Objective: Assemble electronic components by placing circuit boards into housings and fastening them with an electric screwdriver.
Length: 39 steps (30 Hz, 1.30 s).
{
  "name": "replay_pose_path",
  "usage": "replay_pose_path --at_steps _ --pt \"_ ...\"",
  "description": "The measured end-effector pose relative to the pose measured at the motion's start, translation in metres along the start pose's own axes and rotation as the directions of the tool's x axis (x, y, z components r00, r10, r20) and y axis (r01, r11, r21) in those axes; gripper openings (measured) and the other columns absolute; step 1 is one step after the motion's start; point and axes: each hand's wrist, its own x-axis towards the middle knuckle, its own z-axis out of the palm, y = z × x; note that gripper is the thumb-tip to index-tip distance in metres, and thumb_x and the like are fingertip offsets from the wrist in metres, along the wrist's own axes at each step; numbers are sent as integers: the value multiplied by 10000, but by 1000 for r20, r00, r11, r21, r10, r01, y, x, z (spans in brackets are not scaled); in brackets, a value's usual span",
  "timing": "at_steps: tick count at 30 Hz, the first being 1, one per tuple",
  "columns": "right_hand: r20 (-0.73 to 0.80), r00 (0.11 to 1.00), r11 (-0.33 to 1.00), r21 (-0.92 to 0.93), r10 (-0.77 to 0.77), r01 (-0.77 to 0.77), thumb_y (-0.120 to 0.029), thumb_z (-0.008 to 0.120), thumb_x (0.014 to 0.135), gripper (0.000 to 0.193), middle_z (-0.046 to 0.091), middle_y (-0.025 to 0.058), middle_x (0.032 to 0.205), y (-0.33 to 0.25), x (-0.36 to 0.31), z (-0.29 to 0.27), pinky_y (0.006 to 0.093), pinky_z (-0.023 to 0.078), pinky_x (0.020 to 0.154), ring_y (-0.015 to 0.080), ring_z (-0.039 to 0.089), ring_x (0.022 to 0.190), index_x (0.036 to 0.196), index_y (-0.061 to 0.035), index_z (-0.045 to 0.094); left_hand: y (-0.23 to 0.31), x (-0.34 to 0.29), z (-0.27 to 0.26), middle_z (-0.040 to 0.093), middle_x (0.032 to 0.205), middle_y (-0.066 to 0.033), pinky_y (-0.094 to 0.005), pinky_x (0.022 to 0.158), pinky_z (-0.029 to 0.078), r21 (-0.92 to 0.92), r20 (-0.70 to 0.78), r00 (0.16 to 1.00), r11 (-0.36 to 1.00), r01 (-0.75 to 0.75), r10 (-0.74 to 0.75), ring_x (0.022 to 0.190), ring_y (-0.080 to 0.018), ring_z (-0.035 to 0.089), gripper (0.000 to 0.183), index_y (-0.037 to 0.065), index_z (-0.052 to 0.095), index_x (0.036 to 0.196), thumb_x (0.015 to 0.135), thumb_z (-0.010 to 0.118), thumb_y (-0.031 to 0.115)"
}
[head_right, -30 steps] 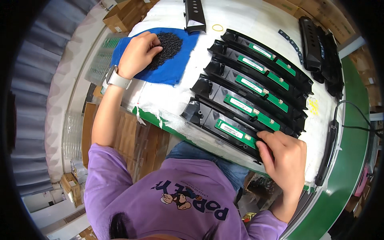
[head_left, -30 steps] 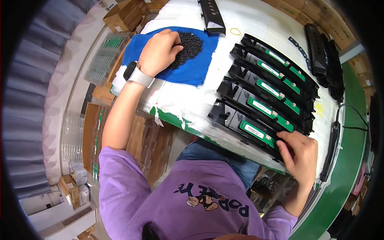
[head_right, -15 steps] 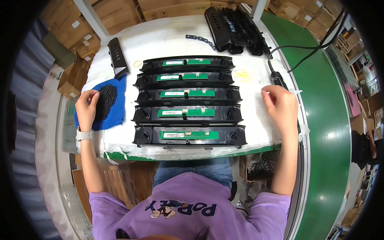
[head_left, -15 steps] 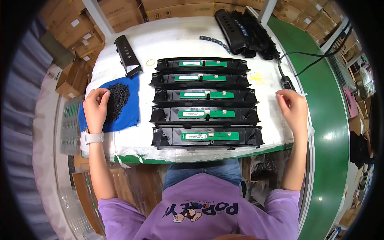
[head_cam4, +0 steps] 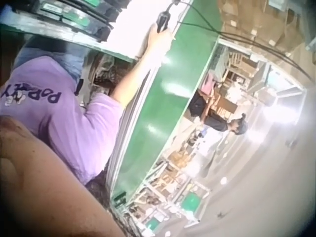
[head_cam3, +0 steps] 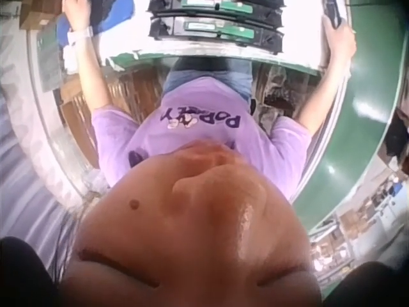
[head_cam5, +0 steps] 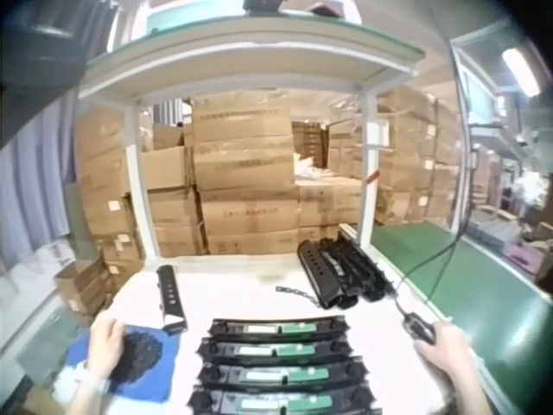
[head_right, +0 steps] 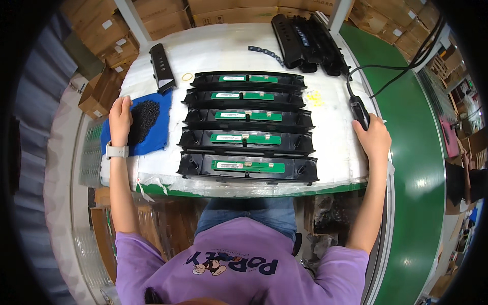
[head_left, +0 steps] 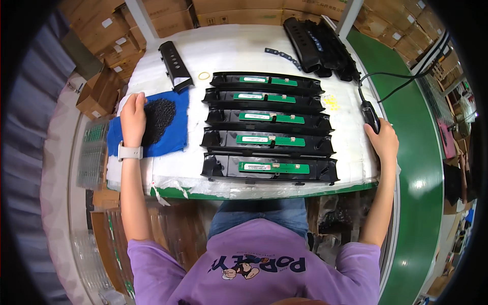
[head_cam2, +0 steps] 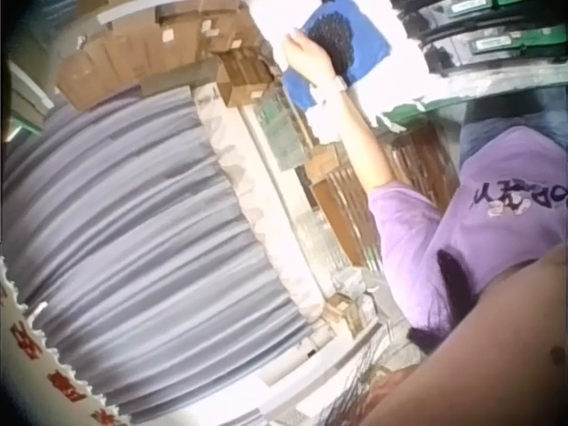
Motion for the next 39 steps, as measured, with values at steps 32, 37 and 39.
replay_pose_path --at_steps 32,37,39 --pt "-430 731 -810 513 -530 -286 -198 591 825 426 420 39 800 -210 91 -118 308 335 751 132 421 689 1130 57 439 207 20 97 542 816 -11 -163 428 286 -580 774 520 74 811 363 537 -17 344 184 20 537 930 976 494 192" --pt "-577 660 -847 499 -482 -183 -313 672 745 437 454 -34 698 -200 94 -110 272 340 715 74 428 593 1024 -2 545 203 13 99 516 763 -15 -168 426 251 -550 800 517 28 834 305 524 -28 324 258 38 533 890 993 463 263" --pt "-588 665 -849 510 -460 -136 -329 674 736 423 458 -43 696 -197 93 -107 268 342 708 66 429 586 1002 -21 559 198 15 96 512 739 -9 -167 424 245 -557 801 516 61 828 303 510 -24 311 293 49 524 864 998 447 298"
